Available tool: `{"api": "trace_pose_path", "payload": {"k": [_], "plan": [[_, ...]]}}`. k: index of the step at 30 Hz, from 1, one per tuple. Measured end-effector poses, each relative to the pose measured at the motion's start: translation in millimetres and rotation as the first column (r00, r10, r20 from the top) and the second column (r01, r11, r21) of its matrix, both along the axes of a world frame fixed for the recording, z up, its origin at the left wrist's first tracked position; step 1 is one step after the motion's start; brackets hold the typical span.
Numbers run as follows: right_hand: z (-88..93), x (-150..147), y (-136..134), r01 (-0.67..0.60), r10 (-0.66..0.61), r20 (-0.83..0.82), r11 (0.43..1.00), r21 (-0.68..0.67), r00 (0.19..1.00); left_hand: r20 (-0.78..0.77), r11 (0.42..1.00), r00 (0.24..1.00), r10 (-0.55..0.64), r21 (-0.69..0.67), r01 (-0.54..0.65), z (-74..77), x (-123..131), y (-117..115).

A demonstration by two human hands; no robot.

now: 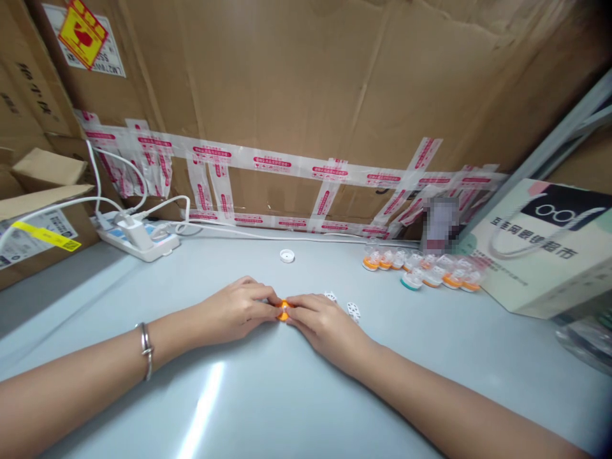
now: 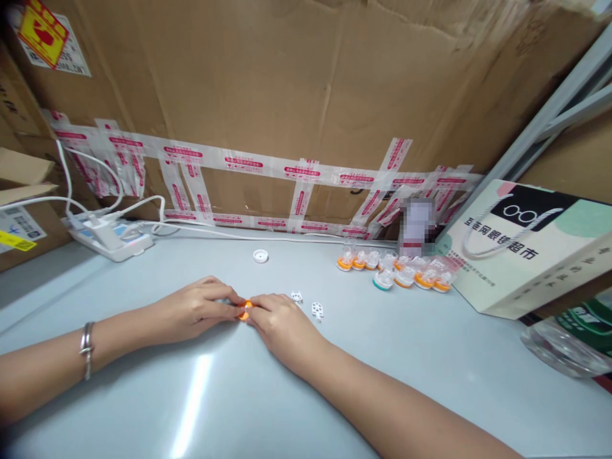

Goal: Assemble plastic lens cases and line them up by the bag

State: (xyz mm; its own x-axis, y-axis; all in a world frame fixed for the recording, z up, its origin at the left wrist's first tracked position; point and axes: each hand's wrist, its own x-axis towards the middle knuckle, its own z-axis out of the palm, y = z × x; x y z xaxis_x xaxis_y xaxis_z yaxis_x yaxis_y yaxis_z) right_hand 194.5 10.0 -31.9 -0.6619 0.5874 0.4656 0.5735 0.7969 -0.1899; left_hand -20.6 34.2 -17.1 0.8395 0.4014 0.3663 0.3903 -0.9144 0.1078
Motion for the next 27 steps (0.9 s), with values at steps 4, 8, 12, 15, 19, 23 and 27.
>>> {"api": "trace_pose_path", "payload": {"k": [4,8,12,15,19,23,27], "plan": [[0.3,-2,-1,0.009,-0.009,0.04,1.0,0.002,0.999,-0.061,1.0,0.998,0.008,0.025,-0.007,2.7,2,-3],[4.7,-2,-3,0.006,-0.008,-0.023,0.996,-0.084,1.0,-0.045,0.998,0.999,0.005,-0.068,-0.008,4.4,-1,-2],[8.3,-1,-3,0.004,-0.021,-0.092,0.982,-0.189,0.996,0.086,0.967,0.994,0.073,-0.25,-0.049,18.3,-11,10],[9.8,0,-3,-0.005,-0.03,-0.133,0.966,-0.259,0.991,0.043,0.904,0.985,0.167,-0.405,-0.136,37.7,-27,20],[12.2,1,-5,0.003,-0.074,-0.188,0.935,-0.356,0.979,-0.353,0.734,0.929,0.116,-0.599,-0.319,60.2,-50,23],[13.8,0,-6,0.043,-0.135,-0.193,0.908,-0.417,0.972,-0.524,0.71,0.827,0.203,-0.503,-0.493,68.3,-57,16],[13.1,1,-4,0.094,-0.19,-0.18,0.894,-0.438,0.965,-0.526,0.704,0.825,0.208,-0.505,-0.5,62.0,-48,14]]}}
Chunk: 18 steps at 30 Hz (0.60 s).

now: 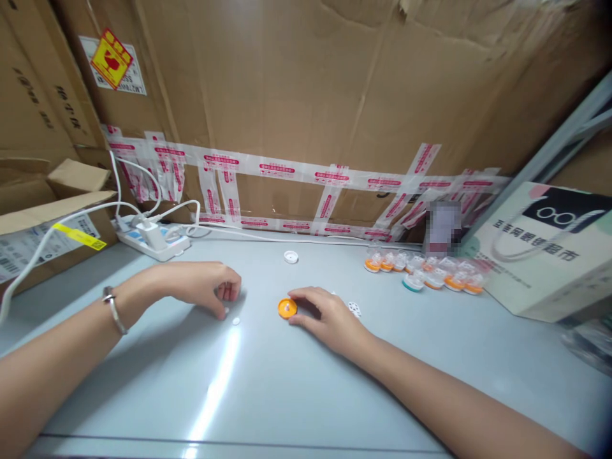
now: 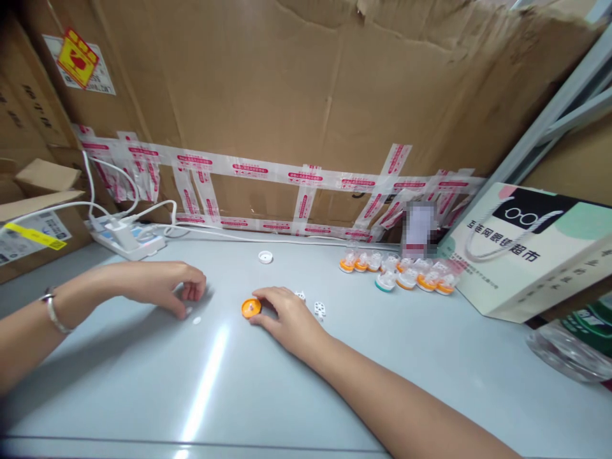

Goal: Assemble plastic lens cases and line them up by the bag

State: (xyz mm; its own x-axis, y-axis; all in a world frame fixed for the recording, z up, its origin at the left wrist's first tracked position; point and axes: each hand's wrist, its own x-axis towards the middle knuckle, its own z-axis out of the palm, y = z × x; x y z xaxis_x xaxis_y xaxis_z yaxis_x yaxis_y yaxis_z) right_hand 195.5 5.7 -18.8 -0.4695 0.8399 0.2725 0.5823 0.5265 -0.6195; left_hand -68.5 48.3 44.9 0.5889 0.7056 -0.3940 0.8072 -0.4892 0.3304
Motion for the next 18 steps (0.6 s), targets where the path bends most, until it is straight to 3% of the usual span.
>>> {"api": "trace_pose_path", "payload": {"k": [6,12,16,18], "plan": [[-2.3,-1,2,-0.013,0.013,-0.005,1.0,-0.002,1.0,0.049,1.0,0.999,-0.015,-0.024,0.016,-11.5,0,3],[-2.7,-4,2,-0.009,0.009,-0.013,1.0,0.019,1.0,0.178,0.951,0.977,-0.118,0.304,0.059,-16.5,14,-6],[-2.5,-4,1,-0.028,0.028,-0.021,0.999,0.039,0.999,0.432,0.889,0.859,-0.275,0.455,0.056,-30.3,40,-20],[-2.2,-4,1,-0.032,0.033,-0.021,0.999,0.037,0.999,0.452,0.858,0.811,-0.371,0.502,0.113,-41.2,49,-25]]}}
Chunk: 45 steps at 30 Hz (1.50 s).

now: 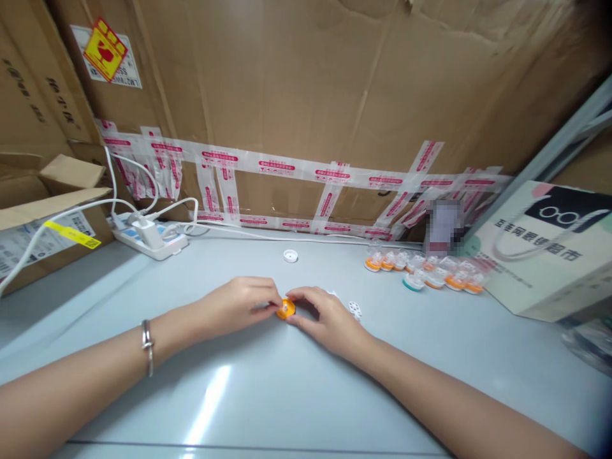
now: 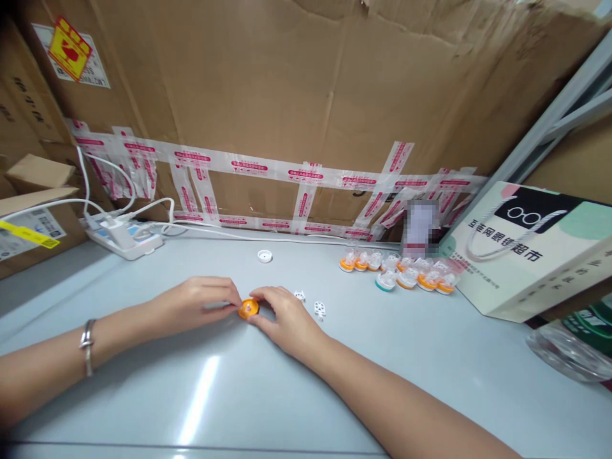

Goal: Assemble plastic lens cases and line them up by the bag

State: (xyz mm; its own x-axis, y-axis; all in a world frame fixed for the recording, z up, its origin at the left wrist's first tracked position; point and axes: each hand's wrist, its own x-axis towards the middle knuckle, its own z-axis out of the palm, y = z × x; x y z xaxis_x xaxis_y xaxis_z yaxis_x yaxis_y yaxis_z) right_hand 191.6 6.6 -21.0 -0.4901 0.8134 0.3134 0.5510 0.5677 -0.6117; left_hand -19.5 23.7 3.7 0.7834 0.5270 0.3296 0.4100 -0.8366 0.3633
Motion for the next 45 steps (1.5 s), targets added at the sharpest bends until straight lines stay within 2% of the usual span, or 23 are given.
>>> {"api": "trace_pose_path", "payload": {"k": [2,5,9,12,21,27,33,35,38,40,42,43,45], "plan": [[0.4,0,0,0.001,-0.001,0.003,1.0,-0.002,1.0,-0.012,0.995,0.999,-0.039,0.094,0.04,-10.4,4,-2],[0.8,-1,0,-0.008,0.008,0.005,1.0,0.007,1.0,-0.044,0.969,0.999,-0.023,0.246,0.033,-19.1,5,0],[1.0,-2,0,-0.012,0.012,0.002,1.0,0.014,1.0,-0.082,0.935,0.997,-0.013,0.353,0.042,-17.9,5,1],[1.1,-3,-1,-0.002,0.002,-0.002,1.0,0.008,1.0,-0.116,0.933,0.993,-0.033,0.353,0.073,-14.7,4,0],[-0.3,0,0,-0.004,0.004,-0.017,1.0,0.008,1.0,-0.072,0.985,0.997,-0.034,0.165,0.046,0.0,-7,8],[0.7,-1,-1,-0.009,0.009,-0.029,1.0,-0.005,1.0,-0.184,0.985,0.98,-0.078,0.135,0.103,3.6,-6,2],[0.4,-3,0,-0.015,0.016,-0.025,1.0,0.017,1.0,-0.17,0.994,0.983,-0.065,0.073,0.079,6.1,-6,-1],[-0.6,-3,0,-0.018,0.019,-0.016,0.999,0.036,1.0,-0.135,0.997,0.988,-0.074,0.004,0.075,6.3,-5,0],[-1.8,-3,1,-0.014,0.013,0.008,0.999,0.049,1.0,-0.036,0.979,0.996,-0.087,-0.186,0.078,7.6,-5,4],[-2.4,-3,1,-0.009,0.008,0.013,0.999,0.052,1.0,0.015,0.959,0.999,-0.039,-0.28,0.042,11.1,-8,8],[-2.7,-4,1,-0.002,0.001,0.009,0.999,0.047,1.0,-0.007,0.945,0.998,0.056,-0.322,-0.055,17.2,-13,12],[-2.8,-4,1,0.001,-0.001,0.008,0.999,0.042,1.0,-0.055,0.934,0.995,0.085,-0.342,-0.099,20.7,-17,13],[-2.5,-4,1,0.004,-0.004,0.009,1.0,0.03,1.0,-0.206,0.904,0.976,0.07,-0.4,-0.149,27.6,-25,15]]}}
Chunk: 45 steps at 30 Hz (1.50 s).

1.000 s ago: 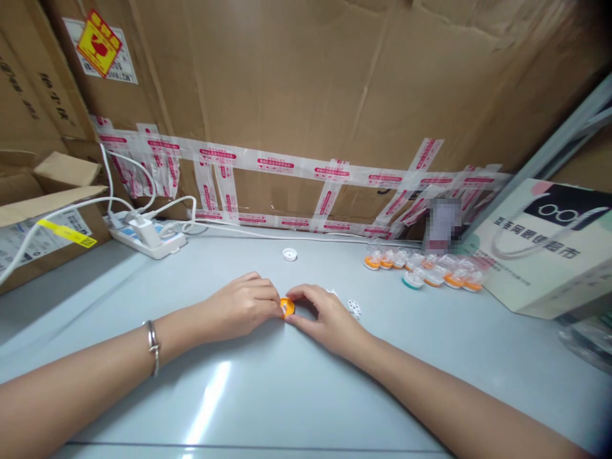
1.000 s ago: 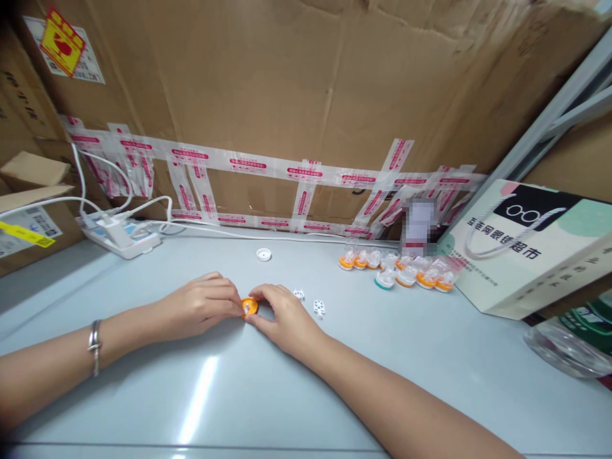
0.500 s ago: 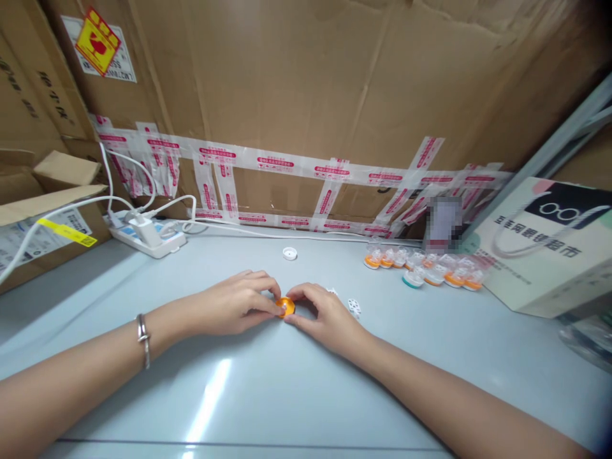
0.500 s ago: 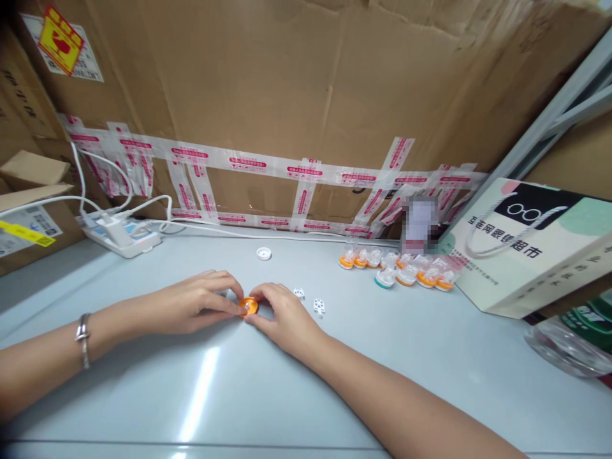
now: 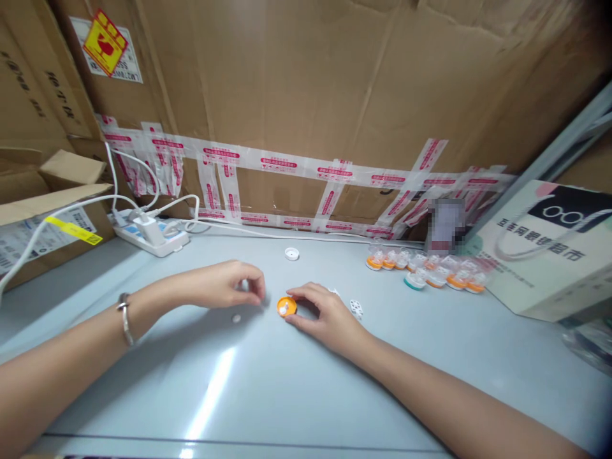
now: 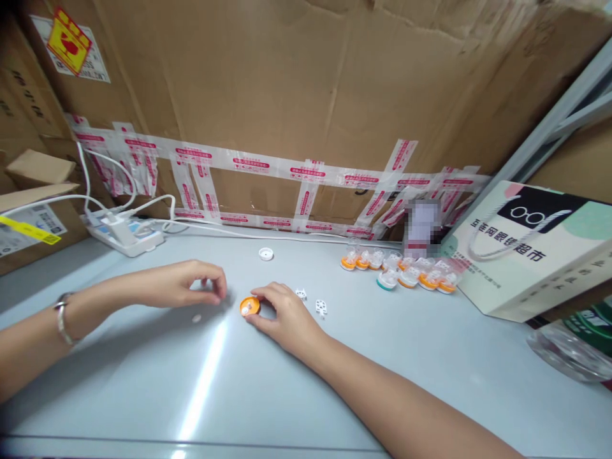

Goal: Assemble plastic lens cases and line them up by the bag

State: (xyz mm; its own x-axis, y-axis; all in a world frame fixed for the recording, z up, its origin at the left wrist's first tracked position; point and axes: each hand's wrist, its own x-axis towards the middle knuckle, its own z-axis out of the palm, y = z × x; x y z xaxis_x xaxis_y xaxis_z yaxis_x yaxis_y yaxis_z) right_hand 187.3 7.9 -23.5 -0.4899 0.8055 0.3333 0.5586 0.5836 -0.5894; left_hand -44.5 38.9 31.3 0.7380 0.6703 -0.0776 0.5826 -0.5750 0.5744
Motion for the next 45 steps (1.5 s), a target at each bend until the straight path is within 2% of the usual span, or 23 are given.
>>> {"api": "trace_pose_path", "payload": {"k": [2,5,10,13,17,19,22,25,27,30,32,38,41,45], "plan": [[0.6,0,0,0.004,-0.004,0.002,1.0,-0.01,1.0,-0.155,0.997,0.987,-0.036,-0.067,0.025,5.1,-6,0],[0.9,-1,-1,0.006,-0.006,-0.005,1.0,-0.019,1.0,-0.292,0.999,0.957,0.001,-0.041,-0.013,7.0,-11,-2],[-0.1,0,-1,0.01,-0.011,-0.022,0.999,-0.031,1.0,-0.296,0.999,0.954,0.052,0.029,-0.046,-0.3,-12,-6],[2.7,1,-2,0.056,-0.059,-0.077,0.998,-0.033,0.995,-0.301,0.986,0.95,0.078,0.161,-0.03,-5.7,-11,-9],[10.1,2,-3,0.116,-0.103,-0.21,0.992,0.053,0.972,-0.33,0.948,0.933,0.141,0.317,-0.031,-10.0,0,-15],[12.7,2,-4,0.106,-0.076,-0.272,0.99,0.097,0.959,-0.26,0.951,0.958,0.12,0.308,-0.035,-10.2,8,-17],[13.9,-1,-7,0.035,-0.002,-0.296,0.994,0.104,0.955,0.016,0.97,0.995,0.101,0.22,-0.103,-9.5,21,-24],[13.6,-5,-11,-0.01,0.034,-0.305,0.997,0.08,0.952,0.283,0.969,0.944,0.17,0.126,-0.213,-10.0,31,-33],[13.5,-8,-14,-0.011,0.038,-0.342,0.997,0.08,0.939,0.36,0.959,0.907,0.22,0.089,-0.268,-11.6,35,-38],[13.3,-9,-14,-0.02,0.048,-0.388,0.997,0.075,0.92,0.393,0.952,0.879,0.27,0.028,-0.305,-15.8,37,-38],[12.8,-7,-12,-0.014,0.033,-0.369,0.998,0.053,0.929,0.365,0.954,0.889,0.275,0.01,-0.299,-19.5,36,-35],[7.4,3,5,0.124,-0.124,-0.229,0.992,-0.013,0.966,0.169,0.917,0.933,0.318,0.197,-0.348,-34.0,34,-26],[4.8,4,8,0.053,-0.058,-0.146,0.998,-0.036,0.988,0.167,0.93,0.946,0.277,0.201,-0.308,-41.3,37,-26],[3.4,4,8,-0.067,0.069,-0.047,0.997,0.037,0.997,0.212,0.951,0.952,0.219,0.173,-0.257,-46.3,39,-24]]}}
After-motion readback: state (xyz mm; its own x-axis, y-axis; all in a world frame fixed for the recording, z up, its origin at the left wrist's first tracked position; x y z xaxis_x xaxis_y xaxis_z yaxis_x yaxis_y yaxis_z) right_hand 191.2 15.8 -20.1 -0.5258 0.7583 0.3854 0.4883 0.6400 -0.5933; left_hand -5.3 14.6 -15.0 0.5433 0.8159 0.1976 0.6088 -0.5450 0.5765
